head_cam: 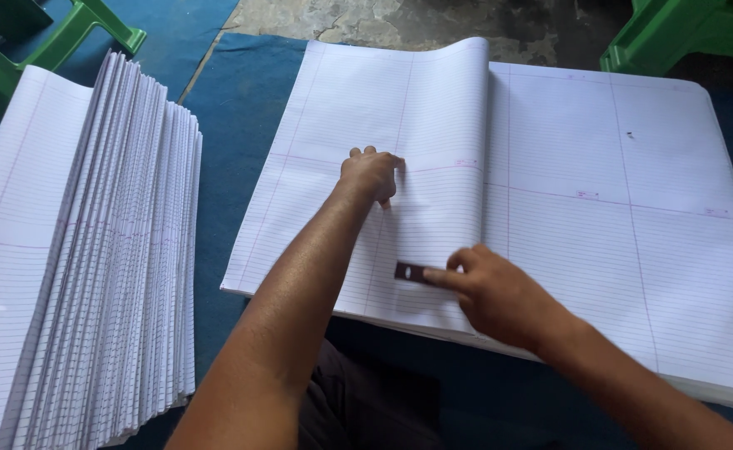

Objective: The person folds a stack of lined paper sheets in half and uses a small rectangular tool to press the crease. They repeat this process for multiple sheets, stacking the folded sheets to the side.

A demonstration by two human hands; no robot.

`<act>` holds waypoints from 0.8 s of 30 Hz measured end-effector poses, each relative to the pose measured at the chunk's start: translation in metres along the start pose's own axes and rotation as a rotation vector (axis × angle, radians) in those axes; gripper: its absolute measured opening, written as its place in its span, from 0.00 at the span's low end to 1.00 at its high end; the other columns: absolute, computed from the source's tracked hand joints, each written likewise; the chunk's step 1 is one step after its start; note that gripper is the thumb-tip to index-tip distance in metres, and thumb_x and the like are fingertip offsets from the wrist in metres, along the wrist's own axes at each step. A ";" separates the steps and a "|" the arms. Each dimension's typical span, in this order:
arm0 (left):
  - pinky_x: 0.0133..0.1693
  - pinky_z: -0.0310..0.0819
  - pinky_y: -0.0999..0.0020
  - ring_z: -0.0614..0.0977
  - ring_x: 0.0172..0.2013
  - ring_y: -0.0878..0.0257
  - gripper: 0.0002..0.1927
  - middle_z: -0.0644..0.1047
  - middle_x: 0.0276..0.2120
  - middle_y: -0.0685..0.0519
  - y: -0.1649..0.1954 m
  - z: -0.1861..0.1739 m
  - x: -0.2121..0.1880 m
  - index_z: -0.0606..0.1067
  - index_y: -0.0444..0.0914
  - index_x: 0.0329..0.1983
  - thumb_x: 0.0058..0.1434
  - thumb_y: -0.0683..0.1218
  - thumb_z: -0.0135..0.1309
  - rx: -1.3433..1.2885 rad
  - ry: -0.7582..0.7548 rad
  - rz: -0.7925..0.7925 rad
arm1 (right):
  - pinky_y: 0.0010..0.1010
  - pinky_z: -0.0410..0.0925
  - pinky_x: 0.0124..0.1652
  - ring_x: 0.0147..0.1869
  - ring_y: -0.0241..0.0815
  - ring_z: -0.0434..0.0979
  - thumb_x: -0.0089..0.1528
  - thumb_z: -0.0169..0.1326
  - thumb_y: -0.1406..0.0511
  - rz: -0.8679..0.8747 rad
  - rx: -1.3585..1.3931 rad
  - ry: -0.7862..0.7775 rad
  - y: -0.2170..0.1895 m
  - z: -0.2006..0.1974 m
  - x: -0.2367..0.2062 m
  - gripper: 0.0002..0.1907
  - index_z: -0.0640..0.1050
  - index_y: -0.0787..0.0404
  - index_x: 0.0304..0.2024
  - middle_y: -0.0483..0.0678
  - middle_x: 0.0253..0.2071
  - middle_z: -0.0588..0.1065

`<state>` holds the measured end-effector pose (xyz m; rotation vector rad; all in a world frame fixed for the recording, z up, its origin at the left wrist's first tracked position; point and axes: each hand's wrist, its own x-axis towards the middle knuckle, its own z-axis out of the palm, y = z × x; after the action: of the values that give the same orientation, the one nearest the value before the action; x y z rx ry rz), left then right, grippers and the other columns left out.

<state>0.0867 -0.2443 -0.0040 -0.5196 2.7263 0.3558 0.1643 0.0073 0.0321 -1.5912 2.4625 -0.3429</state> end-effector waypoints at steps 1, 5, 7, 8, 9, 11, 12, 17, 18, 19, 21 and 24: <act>0.53 0.77 0.61 0.70 0.60 0.52 0.40 0.72 0.59 0.50 -0.001 0.001 0.001 0.66 0.64 0.68 0.56 0.38 0.59 0.001 -0.004 -0.003 | 0.37 0.74 0.50 0.52 0.47 0.76 0.60 0.49 0.75 0.000 -0.034 -0.027 -0.001 0.005 -0.005 0.22 0.80 0.50 0.53 0.54 0.49 0.76; 0.53 0.77 0.61 0.70 0.61 0.51 0.39 0.72 0.59 0.51 -0.005 0.004 0.004 0.67 0.63 0.68 0.57 0.37 0.57 -0.008 0.024 0.013 | 0.35 0.75 0.48 0.49 0.45 0.77 0.58 0.50 0.74 0.040 -0.072 -0.046 0.010 0.021 -0.024 0.23 0.81 0.49 0.52 0.53 0.48 0.77; 0.53 0.77 0.60 0.69 0.61 0.51 0.39 0.71 0.60 0.50 -0.005 0.004 0.006 0.67 0.63 0.68 0.56 0.37 0.58 -0.006 0.017 0.013 | 0.33 0.76 0.45 0.48 0.44 0.77 0.60 0.49 0.73 0.068 -0.079 -0.010 0.019 0.024 -0.031 0.22 0.82 0.48 0.52 0.54 0.47 0.77; 0.53 0.78 0.60 0.69 0.61 0.50 0.39 0.71 0.60 0.50 -0.005 0.003 0.006 0.67 0.63 0.68 0.56 0.37 0.58 -0.004 0.015 0.012 | 0.32 0.77 0.43 0.47 0.44 0.77 0.61 0.49 0.71 0.078 -0.100 0.010 0.024 0.025 -0.032 0.21 0.82 0.47 0.52 0.54 0.47 0.77; 0.53 0.77 0.60 0.69 0.61 0.50 0.39 0.71 0.60 0.50 -0.005 0.003 0.007 0.67 0.63 0.68 0.56 0.37 0.59 -0.003 0.011 0.013 | 0.32 0.77 0.42 0.47 0.44 0.78 0.63 0.48 0.70 0.088 -0.120 0.031 0.028 0.026 -0.033 0.19 0.82 0.47 0.51 0.54 0.46 0.78; 0.53 0.77 0.60 0.69 0.61 0.50 0.39 0.71 0.60 0.49 -0.004 0.001 0.007 0.67 0.62 0.68 0.55 0.38 0.61 0.000 0.001 0.017 | 0.32 0.77 0.41 0.45 0.43 0.77 0.65 0.48 0.68 0.154 -0.136 0.048 0.038 0.026 -0.032 0.17 0.83 0.45 0.50 0.54 0.45 0.78; 0.53 0.78 0.60 0.69 0.61 0.51 0.39 0.71 0.60 0.49 -0.003 0.000 0.007 0.67 0.62 0.68 0.55 0.38 0.61 -0.004 0.003 0.018 | 0.32 0.77 0.41 0.45 0.43 0.77 0.66 0.47 0.66 0.186 -0.145 0.057 0.044 0.025 -0.029 0.17 0.83 0.44 0.50 0.53 0.45 0.78; 0.50 0.81 0.64 0.72 0.60 0.51 0.39 0.71 0.61 0.47 -0.001 -0.003 0.009 0.68 0.59 0.69 0.55 0.37 0.60 -0.022 0.014 0.023 | 0.34 0.78 0.42 0.44 0.45 0.77 0.66 0.48 0.67 0.182 -0.232 0.150 0.073 0.023 0.000 0.15 0.83 0.47 0.48 0.55 0.44 0.78; 0.50 0.81 0.64 0.71 0.60 0.49 0.41 0.69 0.62 0.46 -0.002 -0.004 0.010 0.65 0.59 0.70 0.54 0.37 0.61 -0.013 0.016 0.024 | 0.34 0.78 0.43 0.44 0.46 0.77 0.66 0.48 0.67 0.174 -0.269 0.165 0.079 0.024 0.009 0.15 0.83 0.47 0.48 0.55 0.44 0.78; 0.50 0.80 0.64 0.69 0.61 0.47 0.43 0.67 0.63 0.45 -0.002 -0.007 0.011 0.63 0.58 0.71 0.53 0.38 0.63 -0.003 0.019 0.026 | 0.35 0.78 0.44 0.44 0.46 0.76 0.67 0.48 0.66 0.176 -0.289 0.178 0.085 0.024 0.019 0.14 0.83 0.47 0.48 0.55 0.45 0.78; 0.50 0.80 0.64 0.66 0.63 0.44 0.47 0.64 0.65 0.44 -0.004 -0.010 0.014 0.60 0.58 0.72 0.52 0.37 0.64 0.002 0.018 0.024 | 0.36 0.77 0.47 0.46 0.47 0.76 0.68 0.49 0.64 0.178 -0.331 0.203 0.099 0.024 0.041 0.12 0.83 0.47 0.46 0.54 0.45 0.78; 0.47 0.83 0.67 0.64 0.65 0.43 0.51 0.62 0.67 0.45 -0.007 -0.013 0.016 0.58 0.60 0.72 0.50 0.34 0.64 -0.008 -0.005 0.008 | 0.37 0.76 0.50 0.48 0.46 0.76 0.66 0.50 0.63 0.265 -0.337 0.208 0.121 0.024 0.074 0.13 0.84 0.44 0.47 0.53 0.45 0.77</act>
<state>0.0720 -0.2596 0.0011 -0.5089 2.7237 0.3698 0.0362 -0.0142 -0.0285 -1.3679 2.9777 -0.0547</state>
